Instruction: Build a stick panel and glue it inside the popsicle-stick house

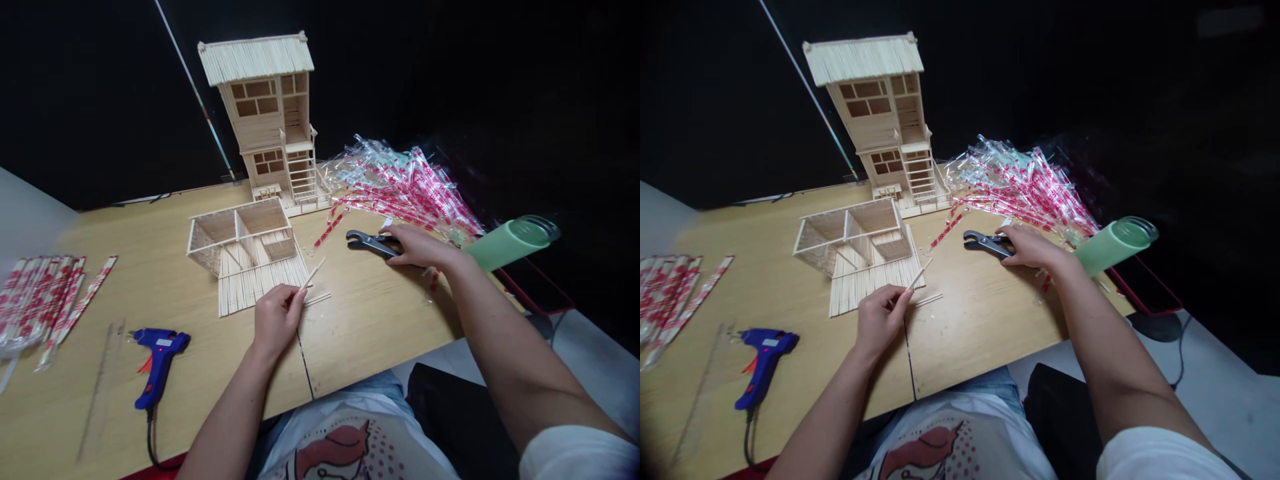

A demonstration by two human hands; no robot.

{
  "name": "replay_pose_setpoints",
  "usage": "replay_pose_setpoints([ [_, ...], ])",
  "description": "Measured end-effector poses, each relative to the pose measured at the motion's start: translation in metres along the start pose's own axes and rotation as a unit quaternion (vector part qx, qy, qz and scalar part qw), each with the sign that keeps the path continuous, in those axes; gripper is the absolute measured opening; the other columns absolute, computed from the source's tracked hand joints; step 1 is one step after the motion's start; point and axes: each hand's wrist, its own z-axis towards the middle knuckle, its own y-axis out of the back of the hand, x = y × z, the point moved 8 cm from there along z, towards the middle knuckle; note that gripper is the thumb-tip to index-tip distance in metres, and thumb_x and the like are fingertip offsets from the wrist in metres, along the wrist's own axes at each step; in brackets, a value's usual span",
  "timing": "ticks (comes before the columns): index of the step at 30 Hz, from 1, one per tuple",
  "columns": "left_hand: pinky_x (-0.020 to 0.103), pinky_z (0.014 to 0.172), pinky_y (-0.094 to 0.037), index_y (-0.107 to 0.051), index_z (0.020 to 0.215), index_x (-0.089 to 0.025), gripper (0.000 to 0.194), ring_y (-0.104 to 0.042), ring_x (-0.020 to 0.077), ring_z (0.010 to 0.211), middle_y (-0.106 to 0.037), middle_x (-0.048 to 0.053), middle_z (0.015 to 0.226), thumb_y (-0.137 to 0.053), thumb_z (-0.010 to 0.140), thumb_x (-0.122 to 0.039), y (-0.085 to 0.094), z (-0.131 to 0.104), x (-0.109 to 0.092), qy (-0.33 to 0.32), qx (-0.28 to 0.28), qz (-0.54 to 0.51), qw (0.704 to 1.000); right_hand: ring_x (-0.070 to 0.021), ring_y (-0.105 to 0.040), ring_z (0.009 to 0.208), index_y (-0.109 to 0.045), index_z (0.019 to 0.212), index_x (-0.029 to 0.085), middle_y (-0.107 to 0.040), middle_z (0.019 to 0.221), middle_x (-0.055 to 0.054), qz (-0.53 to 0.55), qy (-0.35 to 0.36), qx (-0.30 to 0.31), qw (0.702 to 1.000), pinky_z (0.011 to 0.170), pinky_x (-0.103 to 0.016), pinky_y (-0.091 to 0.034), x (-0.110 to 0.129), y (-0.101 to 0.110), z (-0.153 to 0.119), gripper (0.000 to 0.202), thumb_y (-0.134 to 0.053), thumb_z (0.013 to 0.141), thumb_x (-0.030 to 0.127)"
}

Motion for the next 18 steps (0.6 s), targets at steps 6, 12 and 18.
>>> replay_pose_setpoints([
  [6, 0.027, 0.062, -0.044, -0.069, 0.082, -0.018, 0.025, -0.062, 0.0155, 0.067, -0.069, 0.003, 0.073, -0.055, 0.096, -0.032, 0.001, -0.001, -0.005, -0.026, -0.008, 0.032, 0.999, -0.0288, -0.062, 0.094, -0.059, 0.123, 0.013, -0.067, 0.108, -0.016, 0.12, -0.063, -0.087, 0.987, 0.081, -0.037, -0.047, 0.059, 0.002, -0.036, 0.046, -0.059, 0.079, 0.027],
  [12, 0.026, 0.065, -0.044, -0.069, 0.087, -0.018, 0.022, -0.064, 0.0154, 0.071, -0.069, 0.004, 0.076, -0.053, 0.097, -0.029, -0.003, -0.005, -0.013, -0.073, -0.004, 0.076, 0.994, -0.0151, -0.052, 0.062, -0.063, 0.11, 0.016, -0.061, 0.075, 0.0, 0.495, -0.064, 0.065, 0.864, 0.058, -0.027, -0.039, 0.133, -0.042, -0.072, 0.033, -0.057, 0.083, 0.033],
  [18, 0.027, 0.063, -0.042, -0.068, 0.087, -0.017, 0.025, -0.062, 0.016, 0.069, -0.068, 0.005, 0.076, -0.05, 0.099, -0.03, -0.009, -0.007, -0.017, -0.09, 0.017, 0.145, 0.985, -0.0133, -0.05, 0.061, -0.059, 0.108, 0.015, -0.054, 0.069, 0.003, 0.605, -0.056, 0.093, 0.789, 0.059, -0.026, -0.038, 0.15, -0.056, -0.08, 0.033, -0.063, 0.085, 0.038],
])
